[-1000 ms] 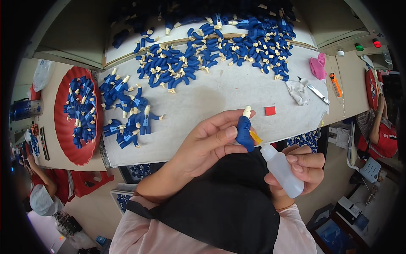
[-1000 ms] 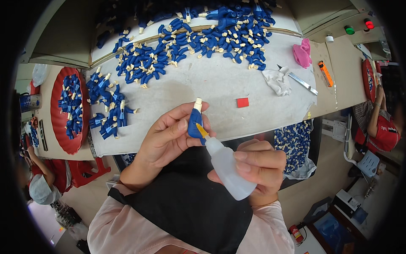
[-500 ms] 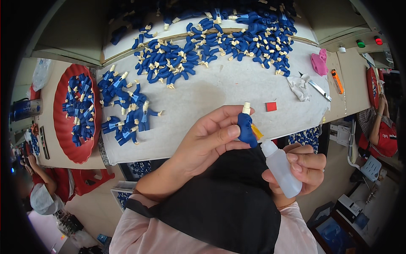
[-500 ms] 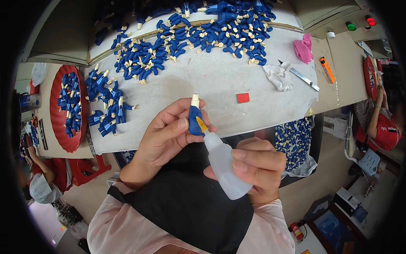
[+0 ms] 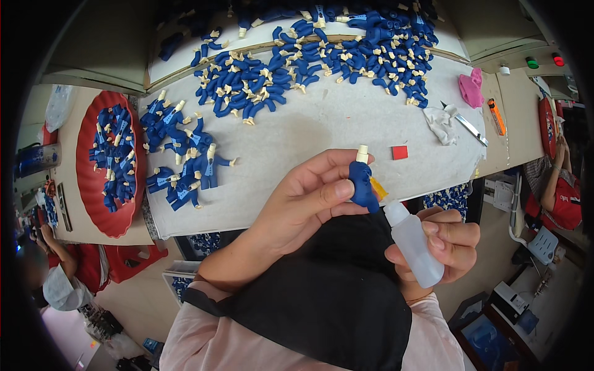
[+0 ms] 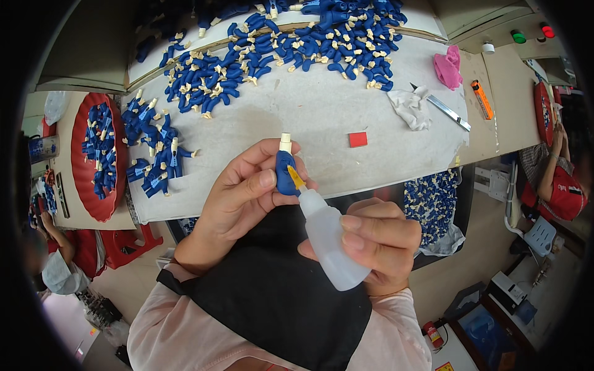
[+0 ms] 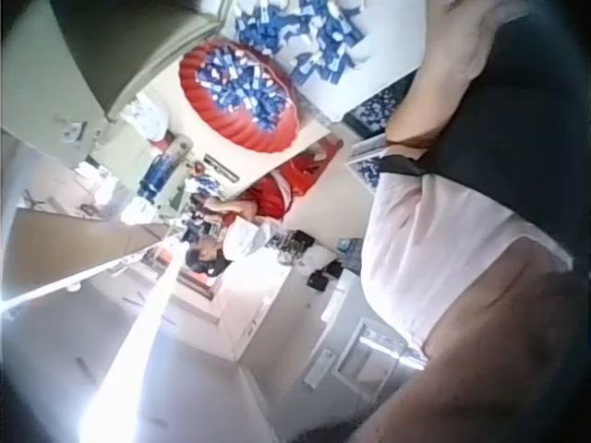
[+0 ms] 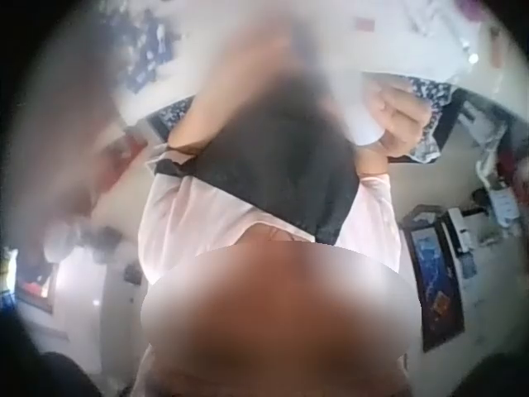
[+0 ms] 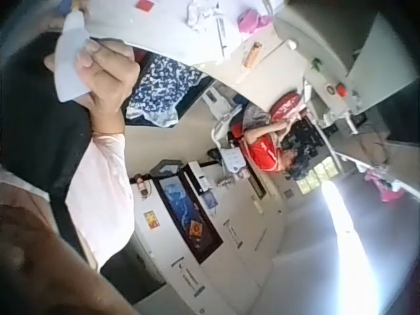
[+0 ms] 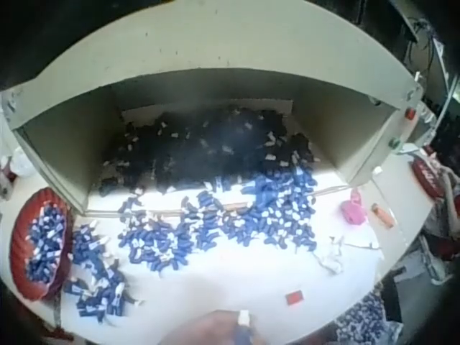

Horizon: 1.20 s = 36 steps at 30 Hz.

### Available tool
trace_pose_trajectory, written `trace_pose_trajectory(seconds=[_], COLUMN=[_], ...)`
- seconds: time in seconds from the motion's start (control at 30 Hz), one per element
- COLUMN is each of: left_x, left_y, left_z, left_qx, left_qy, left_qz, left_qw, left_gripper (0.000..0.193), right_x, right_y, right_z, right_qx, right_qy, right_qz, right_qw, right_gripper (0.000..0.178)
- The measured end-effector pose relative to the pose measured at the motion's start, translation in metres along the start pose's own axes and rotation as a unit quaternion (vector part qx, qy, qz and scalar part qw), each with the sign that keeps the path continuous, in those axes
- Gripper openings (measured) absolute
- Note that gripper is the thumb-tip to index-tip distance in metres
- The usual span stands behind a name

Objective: The person applies glue from a bottle to small figurine parts and assembles them by hand on a workbench.

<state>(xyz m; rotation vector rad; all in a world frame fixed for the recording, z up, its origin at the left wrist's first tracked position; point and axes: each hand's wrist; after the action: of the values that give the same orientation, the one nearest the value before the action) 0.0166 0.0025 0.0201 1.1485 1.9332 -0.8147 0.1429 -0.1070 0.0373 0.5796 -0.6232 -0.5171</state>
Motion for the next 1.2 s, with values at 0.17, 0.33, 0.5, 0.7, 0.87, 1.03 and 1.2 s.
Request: trace_pose_trajectory(seconds=[0.17,0.33,0.5,0.7,0.87,1.03,1.2], left_x=[0.0001,-0.0016,-0.001,-0.0003,-0.0003,0.0007,0.0024], left_y=[0.0004,-0.0004,-0.0002,0.0005,0.0006,-0.0001,-0.0005], left_z=[-0.0002,-0.001,-0.0007,-0.0006,0.0,0.0015,0.0022], left_qx=[-0.003,-0.013,-0.02,-0.034,-0.041,-0.048,-0.055], left_qy=[0.001,0.0,0.006,0.032,0.044,0.049,0.055], left_qz=[0.0,-0.02,-0.029,-0.035,-0.036,-0.038,-0.041], left_qw=[1.0,1.0,0.999,0.998,0.998,0.997,0.996], left_gripper=[0.039,0.04,0.039,0.039,0.038,0.037,0.037], right_x=[0.0003,-0.0001,-0.0011,-0.0018,-0.0033,-0.0019,-0.0042], right_y=[0.0001,-0.0001,-0.0013,-0.0013,-0.0012,-0.0002,-0.0005], right_z=[-0.0011,-0.0015,-0.0008,0.001,0.0004,-0.0003,-0.0001], right_qx=[0.003,0.003,-0.003,-0.008,-0.012,-0.008,-0.011], right_qy=[-0.008,-0.011,-0.011,-0.007,-0.004,-0.016,-0.004], right_qz=[0.002,0.003,0.006,0.005,-0.005,0.006,0.01], right_qw=[1.0,1.0,1.0,1.0,1.0,1.0,1.0], right_gripper=[0.048,0.048,0.047,0.046,0.046,0.046,0.045])
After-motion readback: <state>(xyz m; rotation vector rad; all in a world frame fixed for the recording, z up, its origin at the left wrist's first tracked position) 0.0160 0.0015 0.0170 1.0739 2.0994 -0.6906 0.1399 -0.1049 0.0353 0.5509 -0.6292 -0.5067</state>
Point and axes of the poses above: each hand's wrist, its own y-axis towards the middle knuckle, its own x-axis out of the back of the hand, z = x × y, and after that the axes turned 8 degrees about z, right-handed
